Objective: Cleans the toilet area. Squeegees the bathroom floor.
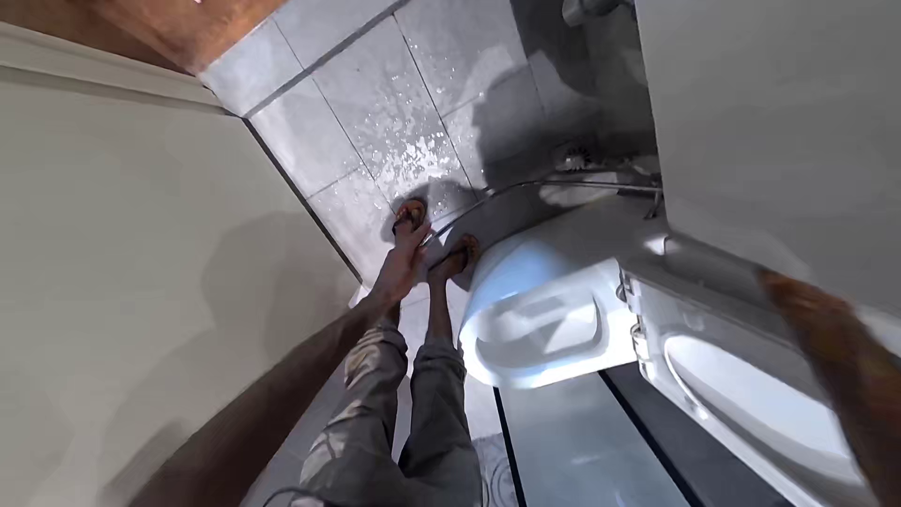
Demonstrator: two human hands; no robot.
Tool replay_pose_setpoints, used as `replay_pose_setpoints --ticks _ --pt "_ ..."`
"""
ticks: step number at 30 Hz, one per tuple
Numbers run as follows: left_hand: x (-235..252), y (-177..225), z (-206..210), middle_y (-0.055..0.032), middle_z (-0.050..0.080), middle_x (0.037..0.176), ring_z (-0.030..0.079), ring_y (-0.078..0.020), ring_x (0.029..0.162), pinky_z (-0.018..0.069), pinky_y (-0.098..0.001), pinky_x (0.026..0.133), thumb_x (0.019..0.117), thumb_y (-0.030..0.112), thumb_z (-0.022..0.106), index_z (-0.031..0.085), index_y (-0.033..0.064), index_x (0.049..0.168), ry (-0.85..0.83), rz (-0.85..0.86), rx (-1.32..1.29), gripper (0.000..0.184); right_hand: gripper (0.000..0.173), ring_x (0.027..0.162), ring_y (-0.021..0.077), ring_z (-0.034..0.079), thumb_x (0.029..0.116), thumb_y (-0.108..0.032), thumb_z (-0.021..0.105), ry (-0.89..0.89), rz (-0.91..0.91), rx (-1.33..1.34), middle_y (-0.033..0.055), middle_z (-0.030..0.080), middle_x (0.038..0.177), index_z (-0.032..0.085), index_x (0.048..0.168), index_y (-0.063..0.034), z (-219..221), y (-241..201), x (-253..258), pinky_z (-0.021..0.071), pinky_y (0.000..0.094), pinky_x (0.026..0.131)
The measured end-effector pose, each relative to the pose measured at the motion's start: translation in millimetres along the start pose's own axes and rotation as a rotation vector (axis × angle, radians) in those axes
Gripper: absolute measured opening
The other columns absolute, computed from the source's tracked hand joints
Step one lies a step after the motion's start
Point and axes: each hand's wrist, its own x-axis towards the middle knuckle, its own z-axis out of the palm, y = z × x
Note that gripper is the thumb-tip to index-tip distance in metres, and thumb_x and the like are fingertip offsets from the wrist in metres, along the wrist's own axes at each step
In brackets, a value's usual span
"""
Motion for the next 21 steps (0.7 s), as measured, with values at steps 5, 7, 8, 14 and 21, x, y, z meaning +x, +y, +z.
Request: replay_pose_setpoints --ticks 5,7,8,14,21 --pt "-8.9 32.1 21.8 -0.0149 0.068 0.103 0.068 -0.0279 0.086 0.0585 -0.0519 0.079 0.1077 0.029 0.052 0.041 0.008 0.151 -0.132 0.085 0.012 0.049 0.037 0.101 0.0203 0.068 0.1057 -0.015 0.049 -0.039 -0.887 0.711 0.0141 0.063 0.128 0.05 0.14 -0.0022 134.6 -105.3 -69.4 0.0603 0.0396 0.085" --pt "-6.5 43.8 25.1 -0.0121 0.068 0.099 0.068 -0.0223 0.081 0.0589 -0.0444 0.075 0.1065 0.026 0.055 0.051 0.004 0.138 -0.16 0.155 -0.014 0.038 0.04 0.113 0.0235 0.067 0.1055 -0.015 0.055 -0.185 -1.086 0.76 0.0135 0.059 0.141 0.053 0.145 -0.0081 156.2 -155.3 -107.5 0.0595 0.0438 0.093" --pt "-8.5 50.3 24.7 -0.0117 0.068 0.097 0.067 -0.0208 0.079 0.0584 -0.0418 0.073 0.1058 0.022 0.056 0.052 0.0029 0.133 -0.175 0.175 -0.037 0.033 0.039 0.119 0.0237 0.064 0.1055 -0.015 0.056 -0.178 -1.147 0.756 0.0132 0.058 0.141 0.056 0.144 -0.0104 164.3 -170.6 -122.5 0.0587 0.0431 0.096" --pt "-5.7 66.7 18.5 -0.0083 0.066 0.086 0.063 -0.0178 0.068 0.0553 -0.0359 0.062 0.1019 0.017 0.063 0.053 0.0056 0.124 -0.196 0.185 -0.108 0.027 0.019 0.109 0.0249 0.064 0.1062 -0.012 0.053 0.02 -1.227 0.695 0.0115 0.063 0.118 0.065 0.12 -0.0084 164.4 -188.4 -126.2 0.0563 0.0432 0.093" --pt "5.3 96.7 28.3 -0.0106 0.069 0.101 0.069 -0.0222 0.087 0.0577 -0.0433 0.078 0.1007 0.02 0.066 0.061 0.0055 0.118 -0.047 0.315 0.034 0.023 0.035 0.056 0.0242 0.053 0.1096 -0.041 0.046 -0.091 -0.692 0.884 0.0096 0.054 0.071 0.059 0.111 -0.0082 135.1 -194.3 -145.0 0.0447 0.0427 0.049"
